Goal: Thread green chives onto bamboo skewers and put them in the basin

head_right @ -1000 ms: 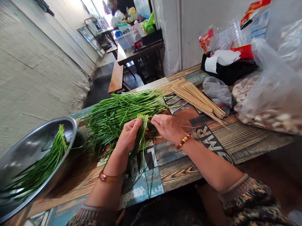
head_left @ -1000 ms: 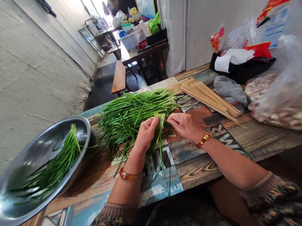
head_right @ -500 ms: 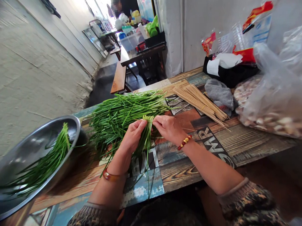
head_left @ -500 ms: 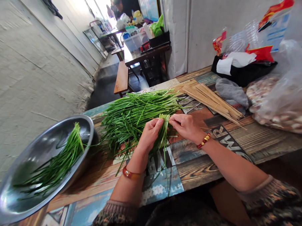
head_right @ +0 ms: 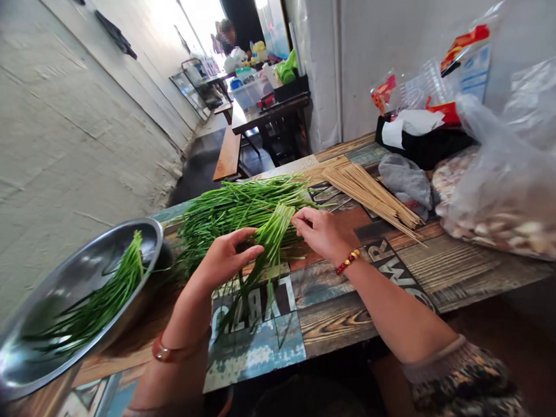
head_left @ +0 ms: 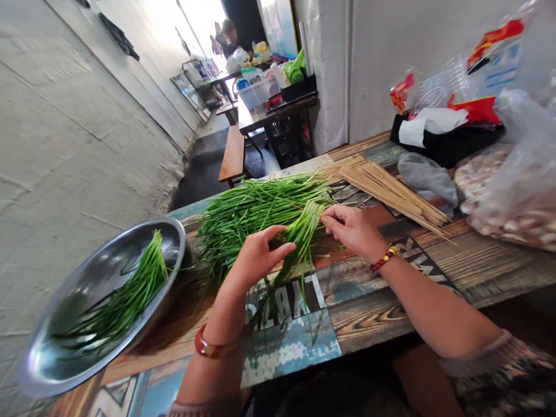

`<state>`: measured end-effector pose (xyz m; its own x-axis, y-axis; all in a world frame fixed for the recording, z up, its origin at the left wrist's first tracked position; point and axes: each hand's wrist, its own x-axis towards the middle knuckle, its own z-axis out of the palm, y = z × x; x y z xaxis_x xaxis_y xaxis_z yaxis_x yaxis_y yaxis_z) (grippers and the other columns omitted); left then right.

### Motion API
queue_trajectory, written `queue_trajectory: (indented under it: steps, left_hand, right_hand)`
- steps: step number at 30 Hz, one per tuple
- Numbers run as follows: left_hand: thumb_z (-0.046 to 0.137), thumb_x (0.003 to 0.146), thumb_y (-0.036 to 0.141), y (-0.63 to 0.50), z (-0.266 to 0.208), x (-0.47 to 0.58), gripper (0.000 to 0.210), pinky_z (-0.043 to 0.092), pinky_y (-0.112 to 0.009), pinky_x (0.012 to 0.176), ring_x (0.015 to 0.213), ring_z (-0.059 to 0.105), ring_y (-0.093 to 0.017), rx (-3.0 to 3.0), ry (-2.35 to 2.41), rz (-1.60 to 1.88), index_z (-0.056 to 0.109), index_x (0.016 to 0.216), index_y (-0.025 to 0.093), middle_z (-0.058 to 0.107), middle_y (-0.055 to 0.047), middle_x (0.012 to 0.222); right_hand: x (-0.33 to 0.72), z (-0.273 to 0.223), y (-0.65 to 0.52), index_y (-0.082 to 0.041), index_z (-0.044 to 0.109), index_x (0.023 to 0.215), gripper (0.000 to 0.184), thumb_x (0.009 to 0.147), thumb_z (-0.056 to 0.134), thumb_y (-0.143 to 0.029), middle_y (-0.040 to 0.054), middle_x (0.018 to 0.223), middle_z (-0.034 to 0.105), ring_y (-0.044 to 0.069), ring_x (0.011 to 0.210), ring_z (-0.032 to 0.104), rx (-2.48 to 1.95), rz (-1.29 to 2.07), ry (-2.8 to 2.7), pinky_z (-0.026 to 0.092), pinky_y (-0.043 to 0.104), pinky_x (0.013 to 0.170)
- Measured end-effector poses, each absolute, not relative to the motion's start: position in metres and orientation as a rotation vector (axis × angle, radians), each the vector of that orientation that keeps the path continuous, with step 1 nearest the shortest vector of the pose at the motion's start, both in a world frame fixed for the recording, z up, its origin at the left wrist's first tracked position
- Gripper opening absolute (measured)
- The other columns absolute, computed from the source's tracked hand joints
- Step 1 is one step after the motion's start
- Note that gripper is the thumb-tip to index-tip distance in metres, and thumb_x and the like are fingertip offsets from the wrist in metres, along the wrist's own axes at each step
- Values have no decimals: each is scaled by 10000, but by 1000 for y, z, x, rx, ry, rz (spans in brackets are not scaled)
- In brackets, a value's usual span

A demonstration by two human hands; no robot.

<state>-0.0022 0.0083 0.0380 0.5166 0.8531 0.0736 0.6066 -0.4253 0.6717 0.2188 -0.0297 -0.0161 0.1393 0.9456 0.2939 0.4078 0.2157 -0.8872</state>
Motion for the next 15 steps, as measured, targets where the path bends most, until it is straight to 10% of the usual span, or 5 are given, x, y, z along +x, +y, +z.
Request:
queue_trajectory:
  steps: [15]
  left_hand:
    - [660,731,465,9,45,-62,508,474,-288,721,763,648,-198,2355,1304,244,649,1166,203,733,-60,880]
  right_hand:
    - [225,-18,-30,-177,630,789,292,817,606,-467,-20,607,591,89,474,488,-1156,695,-1123,382,222,463]
